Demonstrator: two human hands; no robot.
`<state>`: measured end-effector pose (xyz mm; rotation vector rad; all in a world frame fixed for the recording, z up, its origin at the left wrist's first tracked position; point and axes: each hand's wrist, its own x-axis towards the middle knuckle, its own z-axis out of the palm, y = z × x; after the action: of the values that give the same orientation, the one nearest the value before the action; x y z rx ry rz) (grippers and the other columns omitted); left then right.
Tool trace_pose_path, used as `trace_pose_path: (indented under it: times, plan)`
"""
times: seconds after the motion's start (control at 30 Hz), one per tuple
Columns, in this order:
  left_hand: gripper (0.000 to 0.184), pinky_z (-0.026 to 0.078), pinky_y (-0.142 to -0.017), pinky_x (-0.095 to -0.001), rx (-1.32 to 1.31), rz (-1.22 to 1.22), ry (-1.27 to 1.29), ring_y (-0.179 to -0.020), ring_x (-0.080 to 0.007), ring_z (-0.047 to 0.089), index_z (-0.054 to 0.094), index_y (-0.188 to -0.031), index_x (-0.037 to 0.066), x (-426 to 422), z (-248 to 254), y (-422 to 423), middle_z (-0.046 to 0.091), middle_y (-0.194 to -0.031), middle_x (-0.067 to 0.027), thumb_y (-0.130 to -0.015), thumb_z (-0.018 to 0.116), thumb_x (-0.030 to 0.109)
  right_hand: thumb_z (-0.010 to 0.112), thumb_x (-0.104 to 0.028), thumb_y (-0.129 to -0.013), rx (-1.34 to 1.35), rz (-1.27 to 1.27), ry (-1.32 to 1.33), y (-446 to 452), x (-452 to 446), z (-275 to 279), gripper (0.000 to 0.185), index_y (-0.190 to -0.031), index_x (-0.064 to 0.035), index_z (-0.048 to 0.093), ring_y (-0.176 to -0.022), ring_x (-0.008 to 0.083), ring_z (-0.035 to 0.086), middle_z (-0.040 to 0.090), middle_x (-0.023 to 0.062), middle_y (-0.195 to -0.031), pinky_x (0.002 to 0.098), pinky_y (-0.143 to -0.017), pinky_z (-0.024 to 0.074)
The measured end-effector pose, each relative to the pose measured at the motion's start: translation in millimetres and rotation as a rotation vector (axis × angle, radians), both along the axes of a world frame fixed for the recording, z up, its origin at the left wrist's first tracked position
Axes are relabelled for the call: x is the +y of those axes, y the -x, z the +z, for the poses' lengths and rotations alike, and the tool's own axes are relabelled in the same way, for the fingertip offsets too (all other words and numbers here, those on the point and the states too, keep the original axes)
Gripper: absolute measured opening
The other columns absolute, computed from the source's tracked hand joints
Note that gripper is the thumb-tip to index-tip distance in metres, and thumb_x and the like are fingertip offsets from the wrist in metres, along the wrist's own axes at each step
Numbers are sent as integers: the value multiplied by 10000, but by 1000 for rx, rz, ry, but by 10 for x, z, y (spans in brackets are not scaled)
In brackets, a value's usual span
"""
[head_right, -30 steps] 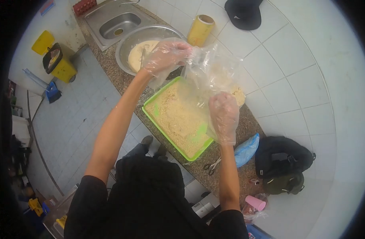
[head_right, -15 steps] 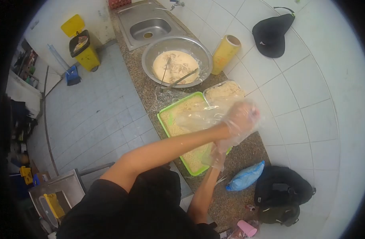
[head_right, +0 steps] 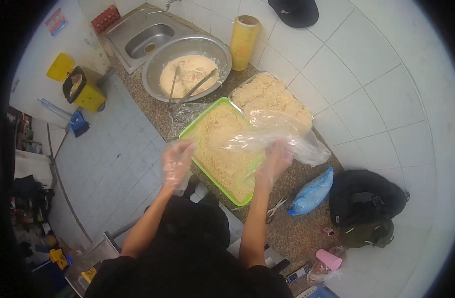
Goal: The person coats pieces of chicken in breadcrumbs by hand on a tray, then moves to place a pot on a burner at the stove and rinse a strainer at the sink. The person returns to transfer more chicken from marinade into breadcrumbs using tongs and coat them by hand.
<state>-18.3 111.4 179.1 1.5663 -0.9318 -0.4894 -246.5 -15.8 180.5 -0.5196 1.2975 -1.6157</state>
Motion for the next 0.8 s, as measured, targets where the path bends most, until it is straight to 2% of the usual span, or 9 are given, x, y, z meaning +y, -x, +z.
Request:
trace_pose_path:
  times: [0.2, 0.3, 0.4, 0.53, 0.57, 0.63, 0.67, 0.73, 0.8]
  plan:
    - [185, 525, -748, -360, 8, -165, -153, -787, -252, 685, 749, -934, 33, 70, -102, -261, 705, -830, -124, -894, 760, 213, 671, -116, -971, 43, 20, 8, -88, -57, -142, 283, -1224, -87, 547, -948, 143, 615, 640, 24, -1059, 344, -795, 509]
    - [232, 514, -758, -388, 17, -296, -148, -803, -276, 673, 750, -937, 46, -76, -139, -350, 693, -815, -138, -905, 745, 276, 661, -115, -979, 52, -168, -1, -118, -143, -29, 255, -1214, -91, 565, -887, 141, 626, 638, 4, -984, 331, -774, 524]
    - [262, 509, -760, -411, -65, -454, -219, -795, -301, 664, 752, -936, 54, -156, -168, -548, 693, -815, -141, -910, 737, 315, 656, -119, -985, 12, -91, 26, -12, -167, -148, 203, -1173, -90, 585, -857, 114, 625, 633, -16, -939, 288, -758, 522]
    - [257, 515, -768, -430, -76, -711, -150, -817, -325, 671, 758, -973, 59, -179, -137, -1227, 707, -857, -155, -918, 730, 309, 662, -123, -984, -67, -209, 116, -499, -342, 320, 160, -1127, -90, 597, -847, 79, 615, 633, -22, -935, 241, -731, 514]
    - [247, 526, -801, -430, -88, -767, -241, -863, -332, 685, 762, -999, 57, -161, -28, -1470, 729, -924, -161, -924, 724, 289, 665, -124, -983, -46, -187, 146, -717, -397, 482, 153, -1116, -89, 598, -838, 71, 610, 632, -22, -932, 232, -722, 511]
    - [216, 531, -767, -387, -123, -763, -253, -817, -273, 688, 765, -1006, 42, -147, 68, -1955, 735, -903, -137, -920, 737, 239, 675, -151, -982, 14, -207, 243, -1018, -638, 525, 144, -1077, -74, 599, -826, 84, 614, 637, -12, -940, 234, -726, 526]
    - [202, 534, -750, -365, -139, -769, -257, -794, -244, 690, 766, -1009, 35, -138, 64, -2175, 737, -892, -125, -918, 744, 214, 666, -136, -983, 65, -337, 271, -1256, -805, 598, 177, -1130, -63, 599, -891, 117, 622, 640, 17, -1023, 275, -784, 532]
    - [214, 535, -793, -384, -10, -659, -308, -837, -289, 697, 765, -1014, 43, -66, -9, -2604, 740, -918, -155, -923, 728, 232, 650, -104, -985, 167, -605, 321, -1768, -1261, 777, 263, -1236, -41, 598, -1020, 184, 637, 648, 73, -1190, 356, -900, 544]
    - [218, 536, -807, -389, 15, -558, -380, -846, -308, 700, 762, -1013, 38, 11, -69, -3018, 740, -924, -173, -925, 720, 233, 650, -72, -981, 280, -739, 526, -1712, -1928, 533, 190, -1162, -16, 632, -866, 196, 655, 688, 102, -1084, 344, -768, 546]
